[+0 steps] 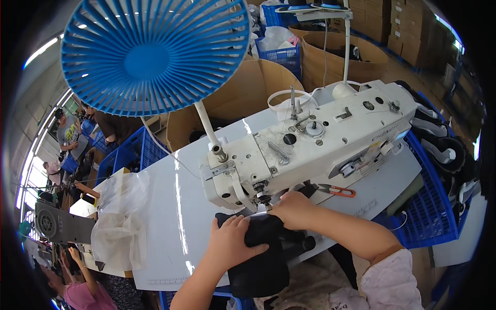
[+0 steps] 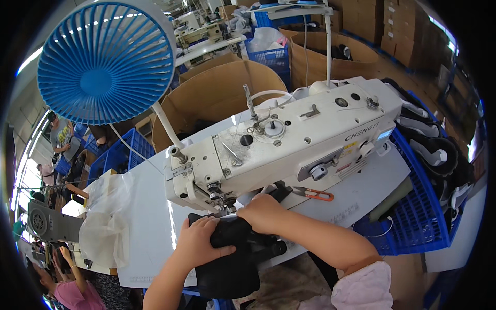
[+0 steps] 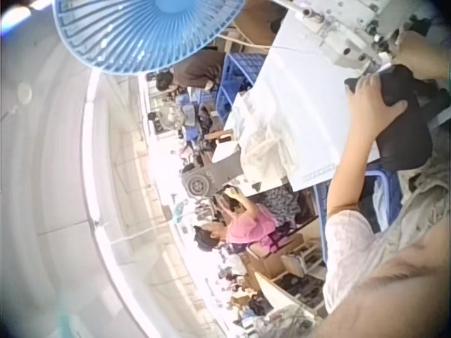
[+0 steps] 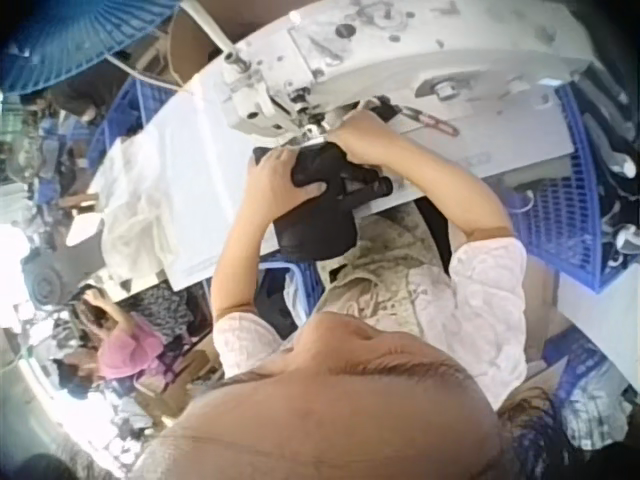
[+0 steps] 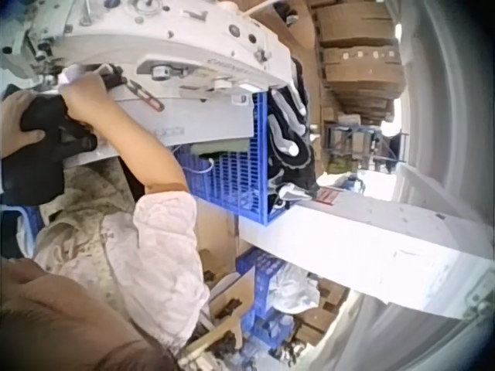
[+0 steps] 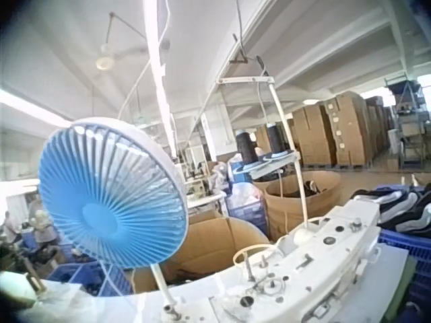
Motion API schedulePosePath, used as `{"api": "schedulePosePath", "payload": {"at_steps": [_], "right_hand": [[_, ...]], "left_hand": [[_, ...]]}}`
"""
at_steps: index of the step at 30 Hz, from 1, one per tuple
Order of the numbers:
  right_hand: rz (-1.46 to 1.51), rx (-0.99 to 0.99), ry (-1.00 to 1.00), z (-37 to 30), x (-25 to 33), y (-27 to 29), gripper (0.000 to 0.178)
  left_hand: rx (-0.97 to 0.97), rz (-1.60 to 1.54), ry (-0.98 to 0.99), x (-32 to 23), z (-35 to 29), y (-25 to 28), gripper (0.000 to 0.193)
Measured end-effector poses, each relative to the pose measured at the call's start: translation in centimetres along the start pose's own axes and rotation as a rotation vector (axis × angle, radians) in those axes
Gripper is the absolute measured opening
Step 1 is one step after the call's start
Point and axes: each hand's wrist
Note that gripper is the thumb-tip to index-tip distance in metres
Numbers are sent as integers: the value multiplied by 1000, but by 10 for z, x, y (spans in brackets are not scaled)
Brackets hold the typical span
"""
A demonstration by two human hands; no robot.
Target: The person takes shoe uppers from a crate, stitches them on a sewing machine, and trims threads using thread snips.
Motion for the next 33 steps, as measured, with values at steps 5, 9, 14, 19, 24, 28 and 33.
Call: {"api": "schedulePosePath", "payload": {"at_steps": [5, 9, 14, 19, 24, 28, 33], "right_hand": [[37, 119, -66, -7, 22, 2, 30], [46, 103, -28, -15, 37, -1, 28], [99, 3, -54, -31, 66, -11, 36], [-135, -262, -31, -42, 94, -25, 47], [429, -383, 178, -74, 85, 31, 40], [-62, -538, -429, -113, 12, 35, 36], [-73, -463, -611, -145, -19, 1, 26]], "left_hand": [[-28, 22, -26, 1, -18, -1, 86], [-28, -15, -19, 3, -31, -2, 81], [-419, -442, 146, 33, -57, -26, 72], [38, -1424, 604, 34, -80, -26, 70], [-14, -1339, 438, 34, -123, -25, 67], [-41, -1382, 345, 46, -168, -32, 63], [112, -1418, 297, 54, -187, -49, 69]]}}
Point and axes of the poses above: each hand's wrist, its own z-axis towards the middle knuckle, its own y-axis out of the back of the hand, x = y × z, and after that the axes turned 11 degrees about y, right-handed
